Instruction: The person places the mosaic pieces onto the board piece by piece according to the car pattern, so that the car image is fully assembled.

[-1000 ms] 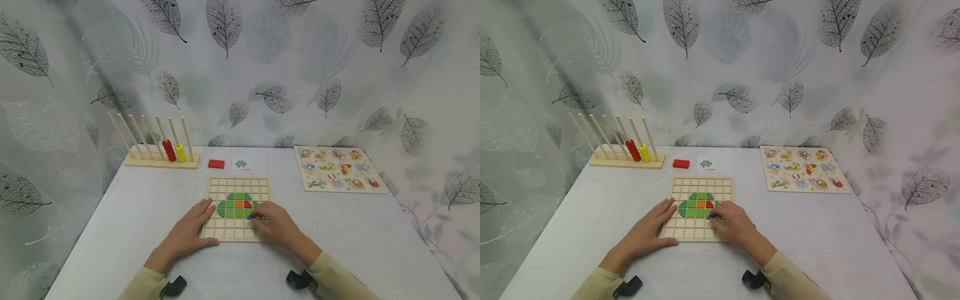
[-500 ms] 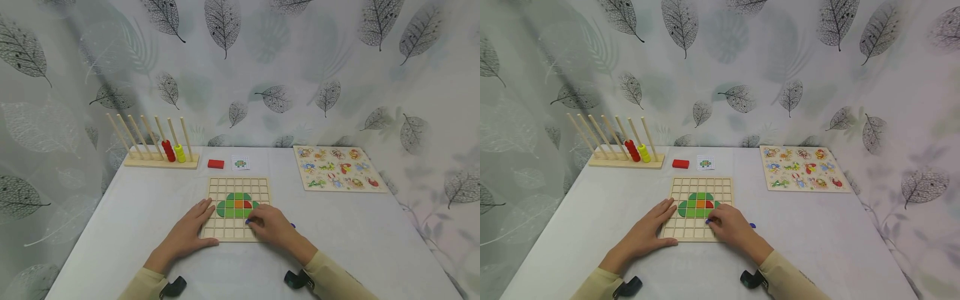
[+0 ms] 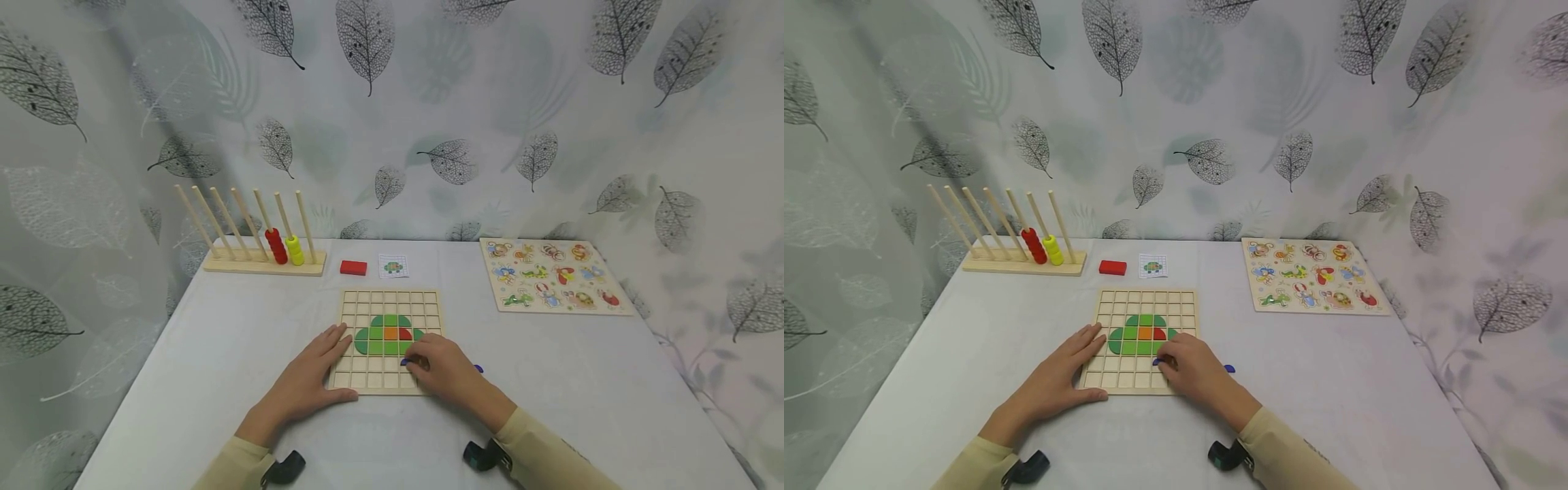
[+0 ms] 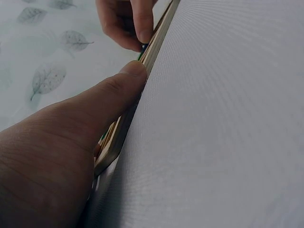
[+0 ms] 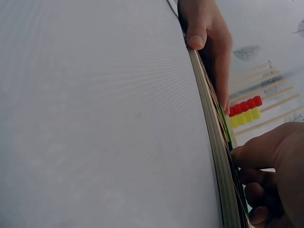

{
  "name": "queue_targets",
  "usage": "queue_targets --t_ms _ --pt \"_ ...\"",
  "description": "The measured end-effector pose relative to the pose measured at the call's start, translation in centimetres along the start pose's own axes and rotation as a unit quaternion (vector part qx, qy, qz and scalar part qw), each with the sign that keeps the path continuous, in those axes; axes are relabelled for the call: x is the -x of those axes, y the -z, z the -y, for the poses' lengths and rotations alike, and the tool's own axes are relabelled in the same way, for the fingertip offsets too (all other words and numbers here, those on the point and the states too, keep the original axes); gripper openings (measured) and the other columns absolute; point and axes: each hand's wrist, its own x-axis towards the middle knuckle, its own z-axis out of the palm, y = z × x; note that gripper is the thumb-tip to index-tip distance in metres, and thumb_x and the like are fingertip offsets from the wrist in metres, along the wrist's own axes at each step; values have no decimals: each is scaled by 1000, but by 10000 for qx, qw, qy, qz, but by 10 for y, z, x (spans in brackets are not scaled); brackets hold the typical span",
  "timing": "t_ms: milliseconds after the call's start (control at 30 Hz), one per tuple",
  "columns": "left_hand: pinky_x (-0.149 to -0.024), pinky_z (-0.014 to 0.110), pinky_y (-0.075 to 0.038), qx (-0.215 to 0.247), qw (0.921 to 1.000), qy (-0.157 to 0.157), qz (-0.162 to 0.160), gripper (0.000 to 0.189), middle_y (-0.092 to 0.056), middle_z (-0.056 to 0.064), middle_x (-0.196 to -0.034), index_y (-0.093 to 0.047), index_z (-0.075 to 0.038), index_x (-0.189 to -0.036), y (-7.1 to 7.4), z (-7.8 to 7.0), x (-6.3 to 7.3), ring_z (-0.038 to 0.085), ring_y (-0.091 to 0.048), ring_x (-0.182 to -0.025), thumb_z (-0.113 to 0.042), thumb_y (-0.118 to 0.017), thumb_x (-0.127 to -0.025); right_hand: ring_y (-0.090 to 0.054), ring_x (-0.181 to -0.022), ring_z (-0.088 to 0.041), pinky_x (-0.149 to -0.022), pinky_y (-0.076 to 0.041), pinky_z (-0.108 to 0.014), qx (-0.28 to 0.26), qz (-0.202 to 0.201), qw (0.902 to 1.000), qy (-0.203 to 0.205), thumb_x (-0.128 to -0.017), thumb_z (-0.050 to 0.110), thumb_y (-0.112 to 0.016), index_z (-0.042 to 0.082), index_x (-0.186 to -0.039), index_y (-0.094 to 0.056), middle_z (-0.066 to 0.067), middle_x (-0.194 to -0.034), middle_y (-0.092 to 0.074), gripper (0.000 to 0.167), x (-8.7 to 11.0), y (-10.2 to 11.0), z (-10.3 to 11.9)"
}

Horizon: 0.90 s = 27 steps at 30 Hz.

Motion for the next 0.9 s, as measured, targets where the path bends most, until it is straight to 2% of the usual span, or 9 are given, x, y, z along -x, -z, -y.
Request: queue_targets --t_ms 467,900 --pt "-127 56 -30 -56 10000 -65 -46 110 -25 4 -179 -41 -12 -168 -2 3 1 28 -19 -165 -74 -79 -86 -55 -82 -7 -73 -54 -26 135 -200 9996 -170 -89 12 -90 18 -93 -78 12 -89 -65 15 -3 -1 4" --pt "-126 57 -31 -43 10000 -19 -17 109 -26 4 -179 -42 -12 -168 0 1 0 29 -20 -165 -72 -80 -85 -53 -80 -6 -70 -52 -25 171 -138 9990 -392 -90 16 -90 20 -91 -76 15 -85 -60 15 -3 0 8"
